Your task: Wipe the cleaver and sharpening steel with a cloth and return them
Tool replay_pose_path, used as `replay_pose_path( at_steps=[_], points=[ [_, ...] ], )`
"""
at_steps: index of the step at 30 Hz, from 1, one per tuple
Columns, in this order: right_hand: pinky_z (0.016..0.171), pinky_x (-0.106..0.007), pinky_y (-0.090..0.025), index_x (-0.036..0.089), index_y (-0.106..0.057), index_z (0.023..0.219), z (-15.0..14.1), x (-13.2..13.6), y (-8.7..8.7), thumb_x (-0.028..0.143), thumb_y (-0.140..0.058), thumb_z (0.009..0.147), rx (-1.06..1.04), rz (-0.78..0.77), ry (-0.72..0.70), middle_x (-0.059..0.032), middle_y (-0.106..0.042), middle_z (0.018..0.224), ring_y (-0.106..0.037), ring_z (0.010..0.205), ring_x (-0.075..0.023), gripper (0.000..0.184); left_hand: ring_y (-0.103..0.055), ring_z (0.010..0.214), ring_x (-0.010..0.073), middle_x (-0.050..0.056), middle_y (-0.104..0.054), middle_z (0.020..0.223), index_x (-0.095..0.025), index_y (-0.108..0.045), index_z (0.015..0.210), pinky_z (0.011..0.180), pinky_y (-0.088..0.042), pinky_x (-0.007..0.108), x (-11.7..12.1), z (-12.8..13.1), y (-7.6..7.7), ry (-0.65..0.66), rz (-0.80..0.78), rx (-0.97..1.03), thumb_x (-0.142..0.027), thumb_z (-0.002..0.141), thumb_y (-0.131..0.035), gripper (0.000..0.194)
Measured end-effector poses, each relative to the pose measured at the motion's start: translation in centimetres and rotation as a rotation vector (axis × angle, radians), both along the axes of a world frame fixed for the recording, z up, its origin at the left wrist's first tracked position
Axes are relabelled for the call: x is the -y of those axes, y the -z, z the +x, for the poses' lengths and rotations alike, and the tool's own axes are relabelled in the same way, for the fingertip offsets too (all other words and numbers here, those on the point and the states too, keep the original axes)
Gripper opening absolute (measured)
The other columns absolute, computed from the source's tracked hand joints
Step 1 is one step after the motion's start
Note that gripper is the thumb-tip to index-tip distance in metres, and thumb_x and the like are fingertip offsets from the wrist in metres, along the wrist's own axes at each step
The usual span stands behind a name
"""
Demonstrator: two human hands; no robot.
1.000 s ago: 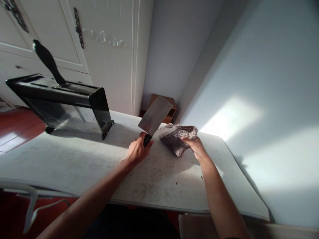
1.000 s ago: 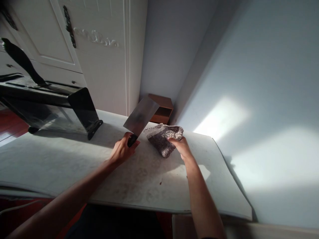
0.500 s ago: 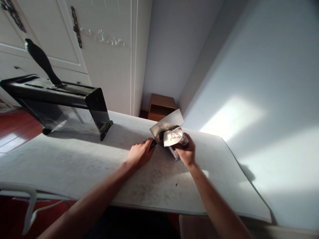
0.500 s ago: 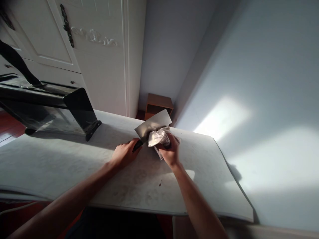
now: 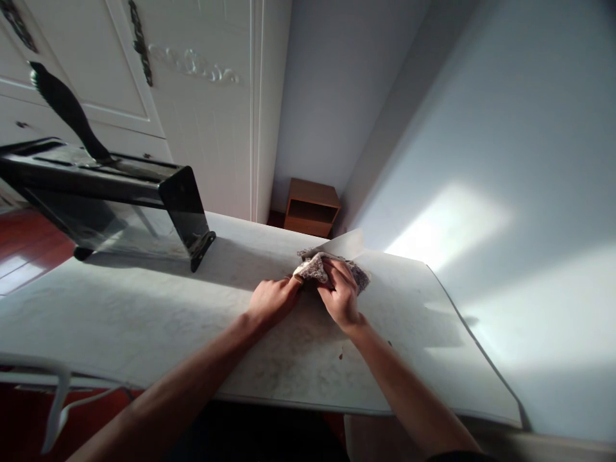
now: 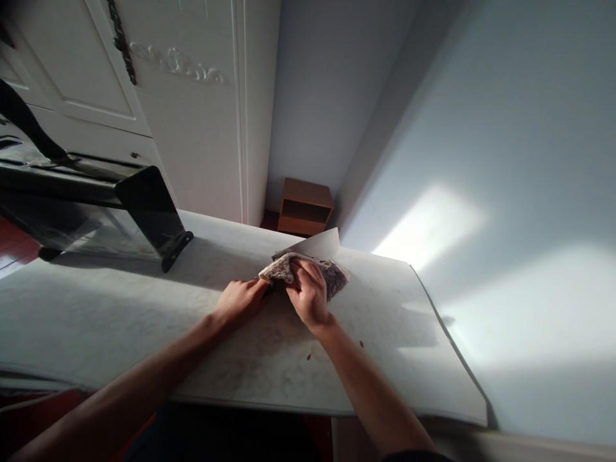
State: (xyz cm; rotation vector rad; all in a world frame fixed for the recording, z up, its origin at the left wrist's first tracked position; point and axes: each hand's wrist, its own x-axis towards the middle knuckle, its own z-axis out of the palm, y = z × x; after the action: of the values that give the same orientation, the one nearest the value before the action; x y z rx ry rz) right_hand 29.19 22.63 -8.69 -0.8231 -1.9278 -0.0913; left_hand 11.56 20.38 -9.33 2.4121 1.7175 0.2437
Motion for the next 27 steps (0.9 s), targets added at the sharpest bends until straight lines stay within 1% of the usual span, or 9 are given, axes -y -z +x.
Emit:
replay_pose_path(
  at_steps=[3,7,12,18,22,27],
  points=[
    [0.088,-0.039,-0.051,0.022,-0.065,0.108,0.2,-0.3,-0.2,0.009,-0.052,0.084,-0.019,-0.020,0.090,-0.0088,-0.068,0.104,-0.062,0.098,-0.0239,0.030,-0.070,0.086,0.0275,0.007,-0.071,0.104,-0.022,-0.056,0.115,0.069,-0.048,0.033,0.1,0.0,0.1,0.017,0.023,-0.007,-0.031,0.094,-0.042,0.027],
    [0.085,-0.038,-0.050,0.021,-0.066,0.101,1.0,-1.2,-0.4,0.015,-0.052,0.086,-0.084,-0.026,0.188,-0.0083,-0.068,0.096,-0.062,0.093,-0.0234,0.021,-0.070,0.086,0.0266,0.008,-0.071,0.104,-0.022,-0.055,0.115,0.069,-0.048,0.032,0.2,-0.1,0.1,0.003,0.018,0.006,-0.031,0.093,-0.044,0.026],
    [0.082,-0.034,-0.048,0.021,-0.064,0.090,2.7,-2.2,-0.6,0.023,-0.051,0.086,-0.143,-0.137,0.355,-0.0073,-0.065,0.091,-0.060,0.087,-0.0218,0.013,-0.070,0.086,0.0259,0.010,-0.071,0.104,-0.022,-0.056,0.115,0.071,-0.048,0.032,0.3,-0.3,0.1,-0.008,0.014,0.036,-0.032,0.093,-0.045,0.027],
    [0.076,-0.032,-0.044,0.020,-0.063,0.086,5.2,-2.9,-0.8,0.030,-0.051,0.084,-0.206,-0.236,0.553,-0.0062,-0.063,0.082,-0.056,0.078,-0.0217,0.016,-0.070,0.085,0.0271,0.009,-0.071,0.105,-0.022,-0.057,0.118,0.068,-0.048,0.033,0.5,-0.5,0.3,0.020,0.057,-0.011,-0.030,0.093,-0.043,0.030],
    [0.074,-0.032,-0.042,0.019,-0.063,0.089,6.5,-3.4,-0.9,0.034,-0.050,0.085,-0.262,-0.325,0.614,-0.0064,-0.063,0.081,-0.055,0.076,-0.0217,0.021,-0.070,0.085,0.0281,0.008,-0.072,0.103,-0.023,-0.058,0.119,0.068,-0.048,0.034,0.7,-0.5,0.3,0.014,0.071,0.012,-0.032,0.093,-0.044,0.031],
    [0.067,-0.030,-0.040,0.020,-0.061,0.085,7.6,-3.9,-0.7,0.034,-0.049,0.081,-0.322,-0.435,0.653,-0.0032,-0.060,0.073,-0.052,0.068,-0.0200,0.019,-0.069,0.088,0.0249,0.007,-0.072,0.101,-0.024,-0.060,0.116,0.074,-0.048,0.031,0.7,-0.5,-0.1,-0.068,0.035,0.092,-0.033,0.090,-0.048,0.030]
  ],
)
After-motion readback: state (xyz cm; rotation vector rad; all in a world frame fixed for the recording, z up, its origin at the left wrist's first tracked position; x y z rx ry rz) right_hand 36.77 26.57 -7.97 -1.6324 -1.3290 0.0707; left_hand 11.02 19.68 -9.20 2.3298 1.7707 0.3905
